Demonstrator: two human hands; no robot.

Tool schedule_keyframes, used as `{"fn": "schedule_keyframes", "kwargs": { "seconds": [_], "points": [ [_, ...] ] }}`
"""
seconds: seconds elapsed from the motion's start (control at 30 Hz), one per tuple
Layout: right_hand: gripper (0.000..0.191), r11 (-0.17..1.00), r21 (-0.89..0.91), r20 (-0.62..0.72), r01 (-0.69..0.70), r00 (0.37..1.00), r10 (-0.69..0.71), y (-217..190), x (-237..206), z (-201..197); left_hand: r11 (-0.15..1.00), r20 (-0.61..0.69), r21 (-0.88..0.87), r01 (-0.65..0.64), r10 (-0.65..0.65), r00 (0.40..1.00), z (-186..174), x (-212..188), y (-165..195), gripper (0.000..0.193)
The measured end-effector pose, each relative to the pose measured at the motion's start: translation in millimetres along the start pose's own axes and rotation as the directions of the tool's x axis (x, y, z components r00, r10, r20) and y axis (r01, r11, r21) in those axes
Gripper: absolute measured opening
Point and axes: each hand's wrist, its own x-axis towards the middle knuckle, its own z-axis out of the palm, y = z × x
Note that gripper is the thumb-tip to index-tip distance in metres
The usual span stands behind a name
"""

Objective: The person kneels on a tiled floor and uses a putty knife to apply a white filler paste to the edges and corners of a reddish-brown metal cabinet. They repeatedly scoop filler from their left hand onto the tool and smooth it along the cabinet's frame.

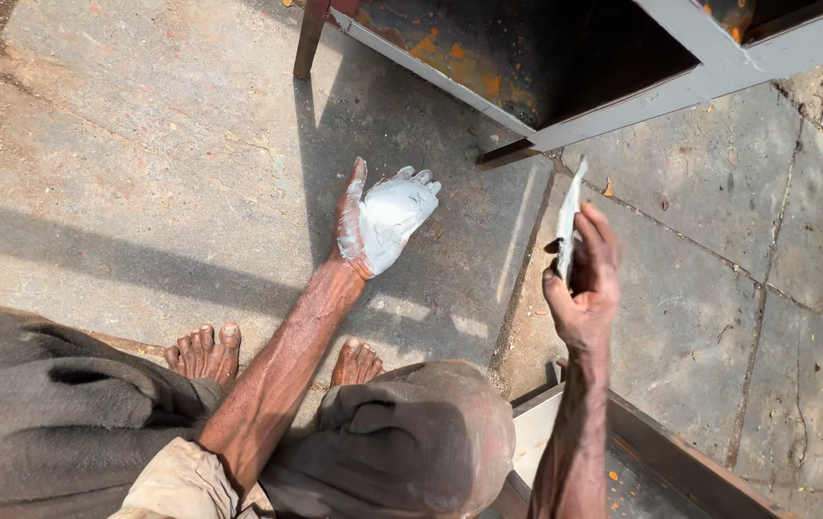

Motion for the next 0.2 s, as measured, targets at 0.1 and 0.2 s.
{"fn": "schedule_keyframes", "kwargs": {
  "seconds": [0.1, 0.2],
  "points": [
    [0.068, 0.118, 0.99, 0.022, -0.073, 0.921, 0.389, 28, -58, 78, 0.995, 0.022, -0.074, 0.07, -0.069, 0.997, -12, -1, -12, 0.103],
    [0.077, -0.625, 0.77, 0.102, 0.129, 0.942, 0.32, 47, -103, 154, 0.985, 0.016, -0.093, 0.146, -0.145, 0.989, -40, -52, -33, 0.104]
  ]
}}
